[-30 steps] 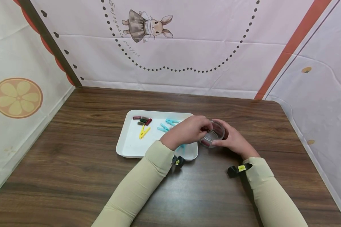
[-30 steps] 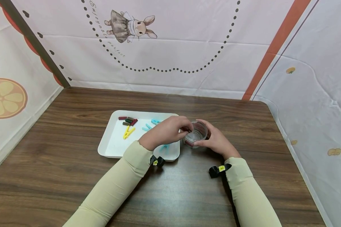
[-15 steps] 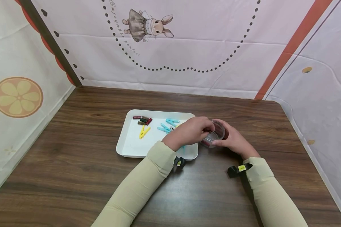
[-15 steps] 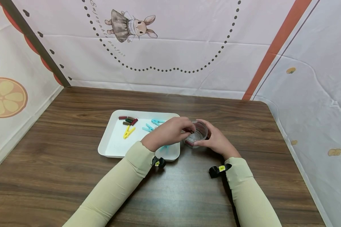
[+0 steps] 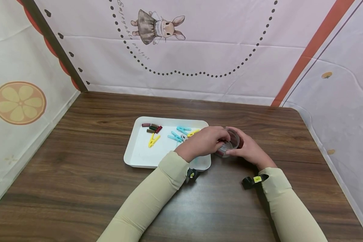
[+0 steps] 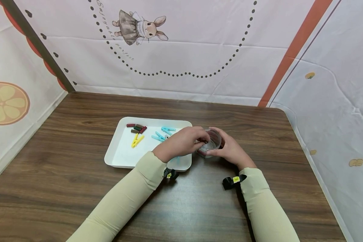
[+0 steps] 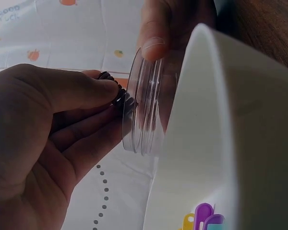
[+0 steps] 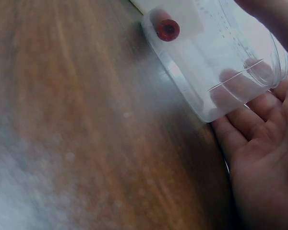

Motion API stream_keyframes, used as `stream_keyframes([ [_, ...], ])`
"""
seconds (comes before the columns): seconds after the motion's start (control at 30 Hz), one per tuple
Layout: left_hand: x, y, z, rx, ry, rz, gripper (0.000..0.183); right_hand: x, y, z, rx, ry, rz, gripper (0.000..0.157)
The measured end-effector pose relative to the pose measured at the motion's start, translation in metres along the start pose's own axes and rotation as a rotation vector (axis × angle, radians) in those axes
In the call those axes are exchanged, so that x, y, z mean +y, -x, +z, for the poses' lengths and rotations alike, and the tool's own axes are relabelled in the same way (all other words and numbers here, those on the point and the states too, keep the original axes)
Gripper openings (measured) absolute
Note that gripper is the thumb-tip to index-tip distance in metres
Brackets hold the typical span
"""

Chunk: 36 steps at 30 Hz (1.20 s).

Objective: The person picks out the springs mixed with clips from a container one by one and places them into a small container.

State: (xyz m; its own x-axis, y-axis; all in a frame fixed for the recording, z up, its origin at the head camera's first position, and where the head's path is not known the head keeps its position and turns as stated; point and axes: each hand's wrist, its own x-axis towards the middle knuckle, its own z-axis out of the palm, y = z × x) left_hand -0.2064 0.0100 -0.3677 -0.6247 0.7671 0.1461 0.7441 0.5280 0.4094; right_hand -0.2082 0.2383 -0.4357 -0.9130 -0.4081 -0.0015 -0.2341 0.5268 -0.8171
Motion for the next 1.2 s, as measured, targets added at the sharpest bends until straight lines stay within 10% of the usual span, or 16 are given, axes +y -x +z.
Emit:
stream_keyframes([
  [1.2, -0.002, -0.0014, 0.0004, -0.011, 0.0, -0.018, 0.021, 0.0009, -0.0005, 0.0009, -0.009, -0.023, -0.001, 0.086],
])
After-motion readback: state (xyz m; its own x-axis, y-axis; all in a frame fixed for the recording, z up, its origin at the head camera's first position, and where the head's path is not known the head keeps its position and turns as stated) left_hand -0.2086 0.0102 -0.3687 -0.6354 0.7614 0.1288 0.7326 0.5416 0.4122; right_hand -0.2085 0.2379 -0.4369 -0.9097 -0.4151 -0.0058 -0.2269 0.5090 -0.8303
